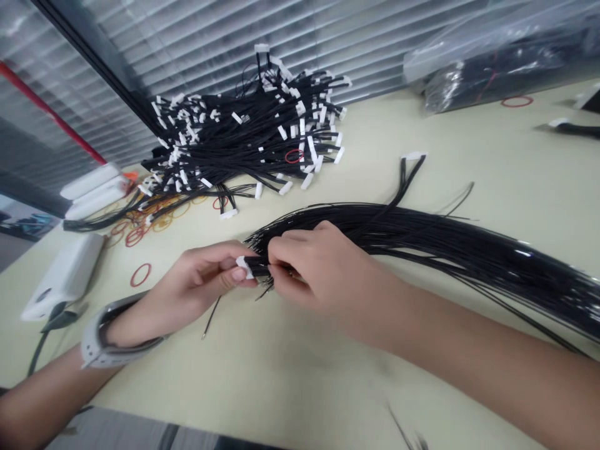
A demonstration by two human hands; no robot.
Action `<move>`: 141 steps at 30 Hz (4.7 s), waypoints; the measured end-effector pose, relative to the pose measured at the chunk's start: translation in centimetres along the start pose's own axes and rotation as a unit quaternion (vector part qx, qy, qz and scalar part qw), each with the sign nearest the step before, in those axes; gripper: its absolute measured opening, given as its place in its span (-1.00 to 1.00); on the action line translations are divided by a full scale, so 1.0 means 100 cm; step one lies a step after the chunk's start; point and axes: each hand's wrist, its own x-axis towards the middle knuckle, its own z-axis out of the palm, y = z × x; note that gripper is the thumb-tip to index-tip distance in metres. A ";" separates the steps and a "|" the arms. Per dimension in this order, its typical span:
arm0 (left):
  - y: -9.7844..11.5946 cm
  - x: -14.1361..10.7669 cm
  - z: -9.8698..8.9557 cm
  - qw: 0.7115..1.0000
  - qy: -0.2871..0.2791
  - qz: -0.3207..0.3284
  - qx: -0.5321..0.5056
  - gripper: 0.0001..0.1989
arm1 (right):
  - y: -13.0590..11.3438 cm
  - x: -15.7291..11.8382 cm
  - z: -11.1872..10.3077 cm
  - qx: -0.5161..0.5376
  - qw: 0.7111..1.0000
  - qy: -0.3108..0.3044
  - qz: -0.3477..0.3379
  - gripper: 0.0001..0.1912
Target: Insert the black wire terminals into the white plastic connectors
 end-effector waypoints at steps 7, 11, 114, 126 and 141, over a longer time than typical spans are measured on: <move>-0.004 0.001 0.000 1.000 -0.013 -0.002 -0.026 -0.86 | 0.000 0.000 0.007 -0.042 0.999 0.012 -0.026 -0.78; -0.003 0.001 0.002 1.000 -0.017 0.004 -0.012 -0.86 | -0.002 0.002 0.011 -0.045 0.998 0.033 -0.019 -0.79; -0.009 0.006 0.010 0.994 -0.017 0.087 -0.065 -0.92 | -0.006 -0.004 0.020 0.077 0.990 0.113 0.013 -0.83; -0.002 0.008 0.008 0.996 -0.019 0.075 -0.042 -0.91 | 0.004 0.006 0.000 0.164 0.984 0.034 0.065 -0.89; -0.016 0.013 0.003 0.980 0.055 0.004 -0.192 -0.89 | 0.017 -0.010 0.006 -0.266 0.951 -0.071 -0.144 -0.72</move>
